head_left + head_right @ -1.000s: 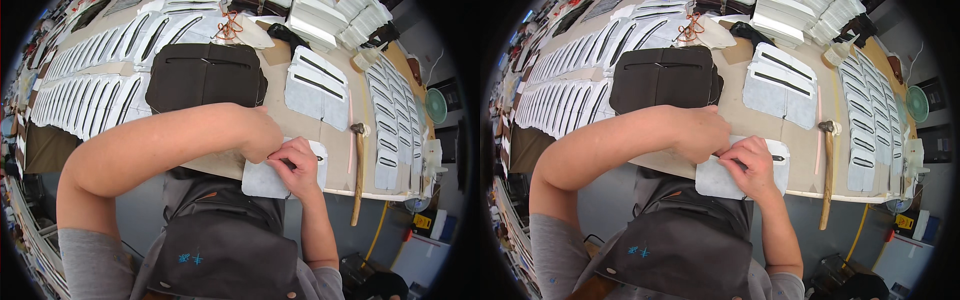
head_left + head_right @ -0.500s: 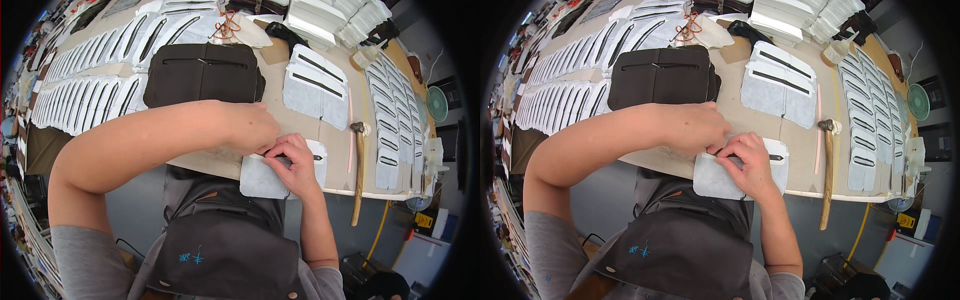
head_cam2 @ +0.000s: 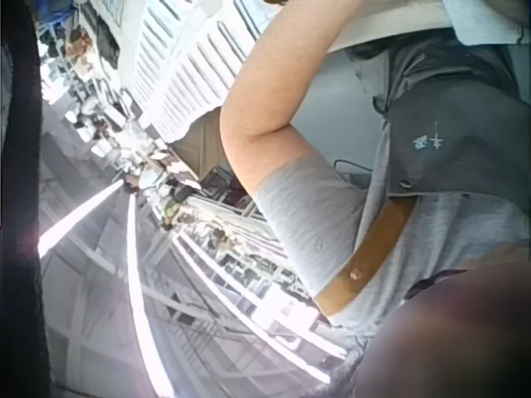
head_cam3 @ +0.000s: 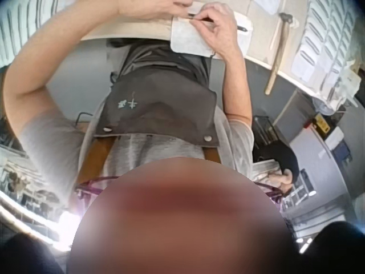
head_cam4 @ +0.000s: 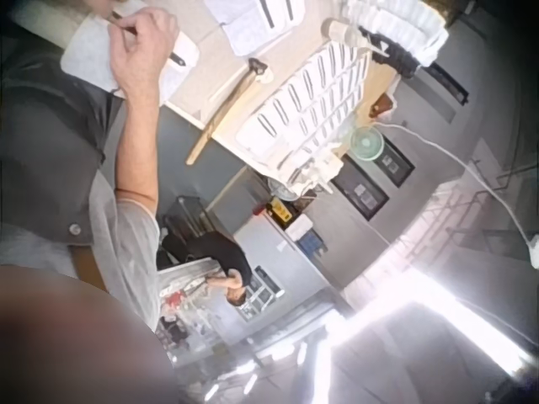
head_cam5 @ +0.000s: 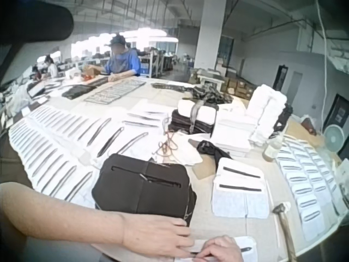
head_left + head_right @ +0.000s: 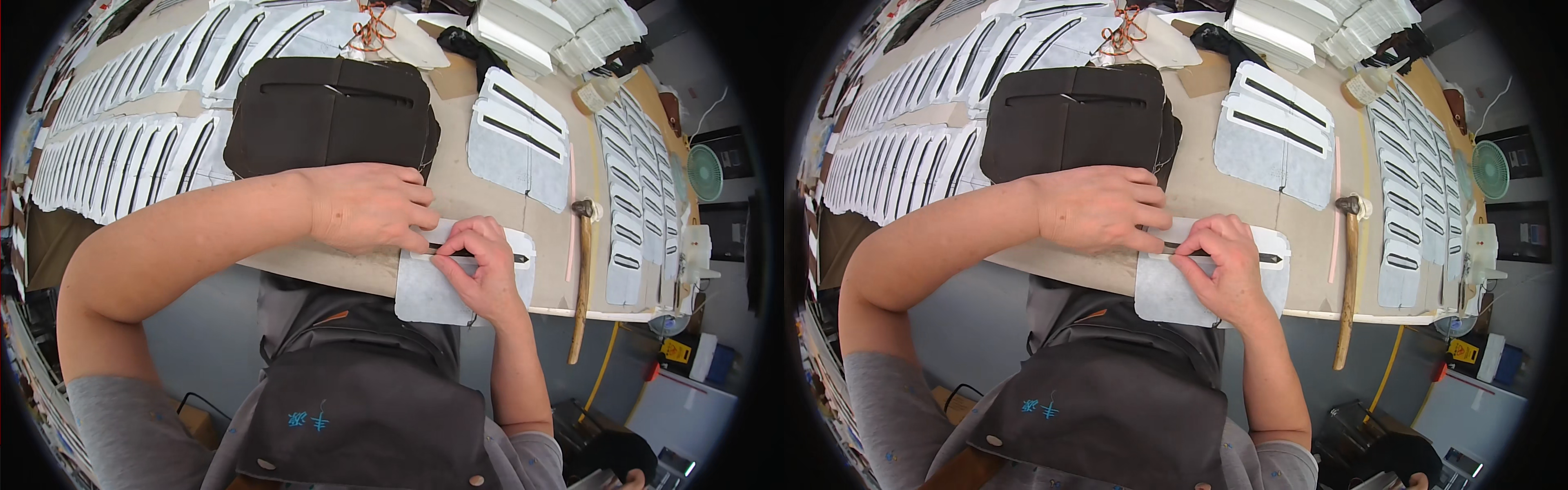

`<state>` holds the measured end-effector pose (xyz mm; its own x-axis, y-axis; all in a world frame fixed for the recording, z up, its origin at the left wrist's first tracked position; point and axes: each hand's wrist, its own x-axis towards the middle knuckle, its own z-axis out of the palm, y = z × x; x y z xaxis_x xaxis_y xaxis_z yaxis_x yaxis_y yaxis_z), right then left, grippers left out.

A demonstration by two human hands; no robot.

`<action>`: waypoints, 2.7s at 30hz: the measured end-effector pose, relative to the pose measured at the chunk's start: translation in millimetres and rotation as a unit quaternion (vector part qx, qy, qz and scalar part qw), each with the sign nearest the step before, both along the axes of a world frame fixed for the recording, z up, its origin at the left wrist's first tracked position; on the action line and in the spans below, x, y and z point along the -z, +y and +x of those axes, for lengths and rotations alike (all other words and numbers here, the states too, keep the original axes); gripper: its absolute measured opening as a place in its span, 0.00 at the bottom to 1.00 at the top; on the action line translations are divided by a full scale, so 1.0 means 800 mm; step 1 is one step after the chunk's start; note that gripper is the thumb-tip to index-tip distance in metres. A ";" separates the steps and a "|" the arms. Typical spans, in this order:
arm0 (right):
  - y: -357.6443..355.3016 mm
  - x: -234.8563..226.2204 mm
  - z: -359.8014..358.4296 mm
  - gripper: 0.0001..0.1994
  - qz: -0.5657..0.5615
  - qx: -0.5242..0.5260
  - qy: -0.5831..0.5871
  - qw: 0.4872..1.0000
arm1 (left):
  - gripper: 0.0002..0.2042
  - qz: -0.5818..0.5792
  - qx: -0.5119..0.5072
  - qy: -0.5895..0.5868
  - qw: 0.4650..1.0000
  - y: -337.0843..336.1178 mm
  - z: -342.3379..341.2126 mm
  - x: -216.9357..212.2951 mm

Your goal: The recorder is assembling small leather pocket components by aligning pieces, flattening them, and using a hammer to secure the edges on a workshop table.

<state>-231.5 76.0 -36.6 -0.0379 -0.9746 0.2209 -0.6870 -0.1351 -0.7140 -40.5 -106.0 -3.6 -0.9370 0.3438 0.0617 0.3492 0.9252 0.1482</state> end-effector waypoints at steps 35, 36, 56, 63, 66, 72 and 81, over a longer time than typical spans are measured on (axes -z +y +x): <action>0.006 -0.001 -0.014 0.09 -0.015 -0.080 0.021 0.996 | 0.17 0.295 -0.449 0.202 0.819 0.151 -0.004 0.051; 0.007 0.000 -0.014 0.10 -0.025 -0.083 0.026 0.996 | 0.16 0.297 -0.445 0.213 0.818 0.151 -0.004 0.052; 0.009 -0.045 -0.046 0.08 0.053 -0.090 0.106 0.989 | 0.11 0.263 -0.413 0.263 0.831 0.155 0.007 0.059; 0.009 -0.009 -0.054 0.08 0.120 0.101 -0.122 0.980 | 0.20 0.228 -0.373 0.253 0.863 0.118 -0.057 0.005; 0.007 -0.014 -0.039 0.09 0.092 0.120 -0.042 0.988 | 0.17 0.242 -0.360 0.120 0.893 0.103 -0.071 0.036; 0.025 -0.012 -0.037 0.08 0.057 0.131 -0.020 0.990 | 0.12 0.285 -0.367 0.134 0.875 0.101 -0.068 0.044; 0.032 0.003 -0.026 0.10 -0.044 0.122 0.047 0.990 | 0.10 0.239 -0.344 0.173 0.892 0.098 -0.064 0.047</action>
